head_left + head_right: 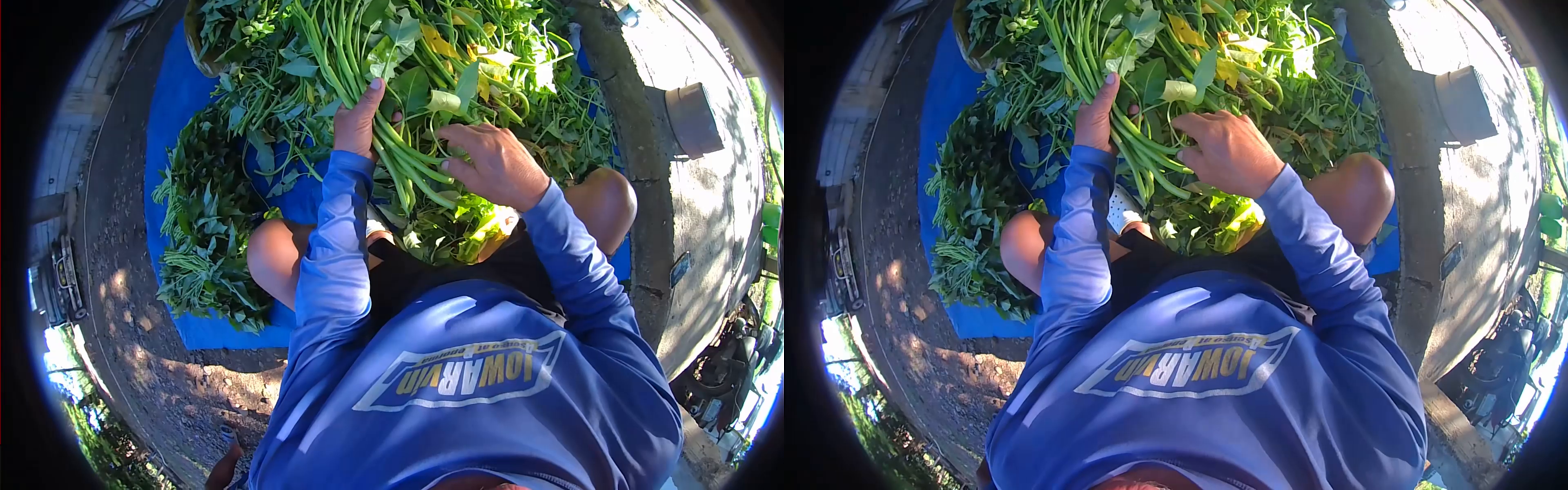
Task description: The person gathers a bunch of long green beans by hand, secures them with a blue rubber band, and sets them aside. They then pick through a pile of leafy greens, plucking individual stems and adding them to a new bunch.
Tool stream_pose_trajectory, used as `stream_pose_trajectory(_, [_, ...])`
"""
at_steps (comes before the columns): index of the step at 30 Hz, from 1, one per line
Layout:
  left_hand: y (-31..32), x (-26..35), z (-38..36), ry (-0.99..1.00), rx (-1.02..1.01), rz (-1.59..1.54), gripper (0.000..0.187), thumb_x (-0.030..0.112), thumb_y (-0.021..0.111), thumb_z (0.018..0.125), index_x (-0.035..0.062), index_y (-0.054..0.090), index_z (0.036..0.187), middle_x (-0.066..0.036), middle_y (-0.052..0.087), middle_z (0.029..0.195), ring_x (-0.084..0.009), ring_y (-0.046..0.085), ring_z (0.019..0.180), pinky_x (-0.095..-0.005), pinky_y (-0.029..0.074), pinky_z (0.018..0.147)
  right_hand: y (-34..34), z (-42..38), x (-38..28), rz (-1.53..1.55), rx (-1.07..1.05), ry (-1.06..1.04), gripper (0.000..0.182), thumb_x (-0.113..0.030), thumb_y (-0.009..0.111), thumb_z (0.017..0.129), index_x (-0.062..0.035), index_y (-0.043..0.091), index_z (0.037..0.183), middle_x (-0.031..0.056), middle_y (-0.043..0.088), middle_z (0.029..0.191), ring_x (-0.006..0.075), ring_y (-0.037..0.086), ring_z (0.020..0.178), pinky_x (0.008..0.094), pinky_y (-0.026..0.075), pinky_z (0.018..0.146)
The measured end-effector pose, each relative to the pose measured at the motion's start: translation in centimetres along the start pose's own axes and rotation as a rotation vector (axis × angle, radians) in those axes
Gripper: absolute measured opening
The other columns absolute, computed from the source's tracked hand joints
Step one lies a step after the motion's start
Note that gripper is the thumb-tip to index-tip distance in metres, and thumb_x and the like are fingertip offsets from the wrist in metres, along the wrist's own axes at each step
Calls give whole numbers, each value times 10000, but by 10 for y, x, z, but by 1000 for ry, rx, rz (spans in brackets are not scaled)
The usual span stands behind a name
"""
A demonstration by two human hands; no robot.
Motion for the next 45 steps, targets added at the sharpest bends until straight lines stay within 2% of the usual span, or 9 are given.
stream_pose_trajectory(5, [-6,10,-5,11,52,37,336,372,822,931,79,699,1036,-47,700,821,-158,638,616,-339,568,523,1,-16,-1,-92,86,-168,263,-198,705,898,-39,713,1107,147,709,951,375,676,877,494,533,843])
stream_pose_trajectory(14, [-4,26,-7,125,82,41,359,356,852,906,90,702,1095,-20,706,879,-140,633,636,-310,544,528,16,-12,-3,63,55,138,196,-212,669,862,-30,743,875,183,700,794,378,690,718,471,566,680])
stream_pose_trajectory(18, [6,22,-11,161,90,139,367,299,874,890,99,699,1143,-5,715,945,-130,642,664,-293,532,529,56,-3,2,-141,-442,361,313,-340,613,817,-60,753,811,196,715,807,397,697,713,491,572,693])
stream_pose_trajectory(23, [3,40,-8,107,43,133,382,313,885,877,102,680,1120,-7,692,921,-131,654,709,-288,551,512,183,-91,40,-68,-1036,201,476,-409,631,874,29,780,985,260,752,1028,402,739,973,495,574,900])
stream_pose_trajectory(26, [-2,40,-9,18,-23,104,363,342,871,889,109,677,1088,-15,690,915,-141,656,686,-288,551,508,140,-104,61,-342,-872,227,457,-389,665,893,1,762,1110,260,737,1085,408,730,1008,526,575,889])
stream_pose_trajectory(32, [12,27,-15,-29,-108,-33,371,340,809,945,115,640,1186,-34,698,982,-166,686,713,-298,568,542,0,-14,-14,628,-65,379,249,-250,697,920,-32,780,1011,194,743,866,342,728,784,425,565,734])
stream_pose_trajectory(35, [20,19,-10,-6,-150,-33,354,341,794,958,100,641,1167,-41,698,953,-164,685,715,-314,581,571,13,18,-13,436,143,334,244,-251,723,902,-43,784,1014,214,728,858,381,715,761,427,571,734])
stream_pose_trajectory(38, [15,14,-11,-20,-115,5,361,370,795,954,100,643,1138,-47,689,905,-166,682,696,-321,586,575,30,34,6,470,207,329,256,-212,754,925,8,782,1054,96,748,809,88,644,722,287,535,698])
stream_pose_trajectory(45, [6,8,-14,-144,-159,-150,389,425,752,980,80,645,1124,-71,715,896,-164,679,652,-330,626,567,88,19,23,1842,18,486,39,-177,654,1042,-140,645,1053,50,743,1128,162,674,1019,355,541,925])
Point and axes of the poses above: each hand's wrist, its own z-axis towards the middle knuckle, its own y-axis out of the palm, x = y × z, the point moved 10 cm from there along z, towards the middle knuckle
